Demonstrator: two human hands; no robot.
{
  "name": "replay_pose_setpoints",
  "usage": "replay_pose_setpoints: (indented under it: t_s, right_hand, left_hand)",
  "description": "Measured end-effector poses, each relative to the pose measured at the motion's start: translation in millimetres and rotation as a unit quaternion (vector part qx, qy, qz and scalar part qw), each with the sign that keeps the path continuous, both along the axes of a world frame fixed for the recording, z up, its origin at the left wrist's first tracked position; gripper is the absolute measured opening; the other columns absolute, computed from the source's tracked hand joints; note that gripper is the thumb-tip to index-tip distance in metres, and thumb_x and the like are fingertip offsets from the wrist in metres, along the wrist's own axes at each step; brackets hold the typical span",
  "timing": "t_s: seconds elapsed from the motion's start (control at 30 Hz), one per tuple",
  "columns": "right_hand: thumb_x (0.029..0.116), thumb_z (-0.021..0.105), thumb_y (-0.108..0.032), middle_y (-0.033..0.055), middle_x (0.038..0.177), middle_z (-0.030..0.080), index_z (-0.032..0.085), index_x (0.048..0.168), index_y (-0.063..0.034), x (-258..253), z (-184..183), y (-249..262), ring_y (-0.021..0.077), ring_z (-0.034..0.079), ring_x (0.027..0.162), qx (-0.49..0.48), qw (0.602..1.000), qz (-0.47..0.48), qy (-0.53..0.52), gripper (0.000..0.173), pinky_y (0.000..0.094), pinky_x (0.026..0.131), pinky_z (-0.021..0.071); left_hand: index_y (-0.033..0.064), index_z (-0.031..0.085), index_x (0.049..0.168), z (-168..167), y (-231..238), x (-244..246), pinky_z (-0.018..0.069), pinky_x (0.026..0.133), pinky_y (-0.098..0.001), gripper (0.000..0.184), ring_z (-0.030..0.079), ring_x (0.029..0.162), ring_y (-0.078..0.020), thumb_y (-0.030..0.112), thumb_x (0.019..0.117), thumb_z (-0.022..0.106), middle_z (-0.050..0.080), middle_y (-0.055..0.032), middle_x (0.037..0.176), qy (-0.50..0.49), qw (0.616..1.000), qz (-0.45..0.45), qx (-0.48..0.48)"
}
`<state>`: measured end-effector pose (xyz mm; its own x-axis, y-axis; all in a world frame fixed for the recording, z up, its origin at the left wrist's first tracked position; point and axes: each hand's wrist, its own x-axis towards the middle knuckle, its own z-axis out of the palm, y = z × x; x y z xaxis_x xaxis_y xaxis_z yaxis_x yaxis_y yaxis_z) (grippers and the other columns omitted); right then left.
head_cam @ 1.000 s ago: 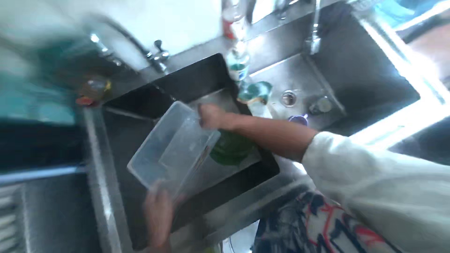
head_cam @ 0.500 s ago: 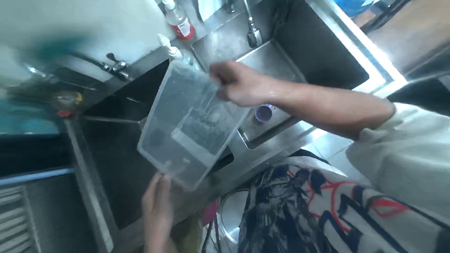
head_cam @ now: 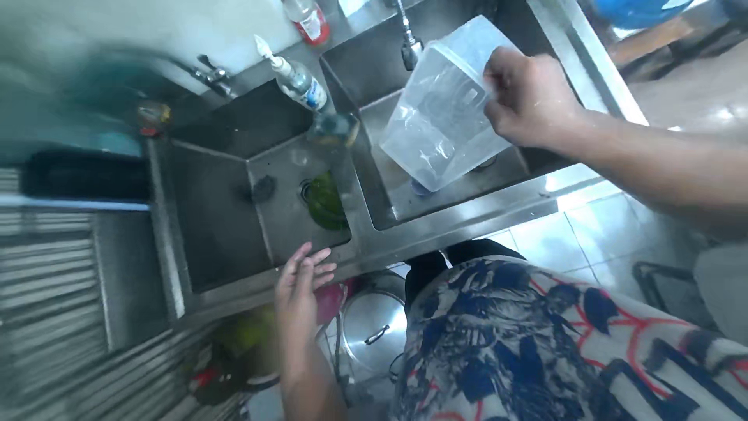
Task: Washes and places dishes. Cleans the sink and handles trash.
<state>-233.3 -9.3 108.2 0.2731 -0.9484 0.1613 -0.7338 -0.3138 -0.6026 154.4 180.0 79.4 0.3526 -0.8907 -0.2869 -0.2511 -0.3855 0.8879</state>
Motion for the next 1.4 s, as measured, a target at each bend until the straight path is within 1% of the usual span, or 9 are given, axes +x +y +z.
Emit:
replay_pose_setpoints:
  t_s: [0.1,0.27,0.43,0.57,0.7,0.93,1.13,1.23,1.4]
  right_hand:
    - [0.0843,0.060,-0.001,0.0213,0.073,0.061,0.058,0.102,0.0040,-2,-14,7,0.0431,0.064,0.065,-0.026,0.999,0.023,0.034,0.018,0.0606,0.057,0.0467]
    - [0.0839,0.063,0.004,0.0241,0.082,0.066,0.061,0.100,0.0043,16,-39,21,0.0455,0.067,0.068,-0.056,0.995,0.064,0.060,0.016,0.0613,0.055,0.0500]
    - [0.0842,0.060,0.005,0.0216,0.078,0.064,0.064,0.094,0.0036,27,-69,35,0.0413,0.066,0.062,-0.144,0.977,0.144,0.070,0.011,0.0534,0.046,0.0485]
    - [0.0853,0.060,0.006,0.0192,0.073,0.060,0.061,0.088,0.0015,22,-75,48,0.0391,0.064,0.059,-0.188,0.953,0.212,0.103,0.006,0.0473,0.042,0.0456]
    - [0.0895,0.059,0.003,0.0168,0.073,0.059,0.063,0.087,-0.0009,1,-71,58,0.0352,0.063,0.058,-0.217,0.930,0.261,0.139,0.007,0.0429,0.042,0.0441]
    - [0.0975,0.051,0.004,0.0229,0.077,0.061,0.060,0.091,0.0032,-50,-35,64,0.0419,0.064,0.063,-0.261,0.905,0.259,0.215,0.011,0.0492,0.047,0.0483]
    - [0.1010,0.045,0.002,0.0209,0.073,0.056,0.056,0.090,0.0032,-63,-7,63,0.0394,0.059,0.057,-0.359,0.877,0.238,0.213,0.015,0.0476,0.046,0.0444]
    - [0.1018,0.044,0.002,0.0207,0.072,0.055,0.057,0.092,0.0031,-63,-5,62,0.0390,0.058,0.056,-0.384,0.870,0.232,0.203,0.017,0.0476,0.045,0.0440]
    - [0.1024,0.046,-0.004,0.0209,0.072,0.056,0.056,0.091,0.0021,-64,-2,49,0.0402,0.059,0.057,-0.418,0.866,0.204,0.183,0.016,0.0489,0.046,0.0431]
  left_hand:
    - [-0.0044,0.050,0.138,-2,13,-6,0.0624,0.069,-0.0299,0.037,0.075,0.082,-0.0150,0.013,0.1082,0.037,0.076,-0.0062,0.105,-0.004,1.000,0.027,0.002]
    - [-0.0055,0.050,0.138,-1,21,0,0.0626,0.069,-0.0298,0.037,0.075,0.081,-0.0155,0.012,0.1076,0.040,0.076,-0.0084,0.106,-0.016,0.999,0.047,0.007]
    - [-0.0058,0.050,0.138,-4,24,9,0.0625,0.070,-0.0291,0.037,0.075,0.083,-0.0141,0.012,0.1062,0.041,0.075,-0.0076,0.108,-0.033,0.998,0.045,0.007]
    - [-0.0059,0.050,0.138,-9,24,10,0.0620,0.071,-0.0280,0.038,0.074,0.083,-0.0127,0.012,0.1057,0.042,0.075,-0.0072,0.107,-0.030,0.999,0.036,0.008]
    - [-0.0051,0.051,0.139,-14,21,10,0.0622,0.072,-0.0282,0.038,0.075,0.084,-0.0134,0.013,0.1059,0.045,0.075,-0.0077,0.109,-0.029,0.999,0.024,0.013]
    - [-0.0049,0.050,0.140,-23,9,-1,0.0618,0.073,-0.0270,0.038,0.074,0.083,-0.0116,0.009,0.1052,0.047,0.074,-0.0090,0.109,-0.008,1.000,0.000,0.009]
    - [-0.0034,0.051,0.140,-22,-4,-15,0.0617,0.076,-0.0286,0.037,0.074,0.086,-0.0130,0.009,0.1054,0.049,0.073,-0.0104,0.111,0.009,0.999,-0.049,0.016]
    - [-0.0041,0.052,0.140,-16,-10,-20,0.0614,0.077,-0.0282,0.037,0.073,0.087,-0.0119,0.010,0.1054,0.049,0.073,-0.0108,0.111,-0.010,0.996,-0.087,-0.005]
    - [-0.0032,0.052,0.140,-7,-13,-27,0.0617,0.077,-0.0294,0.037,0.073,0.087,-0.0129,0.009,0.1054,0.049,0.072,-0.0120,0.113,-0.015,0.995,-0.095,-0.010]
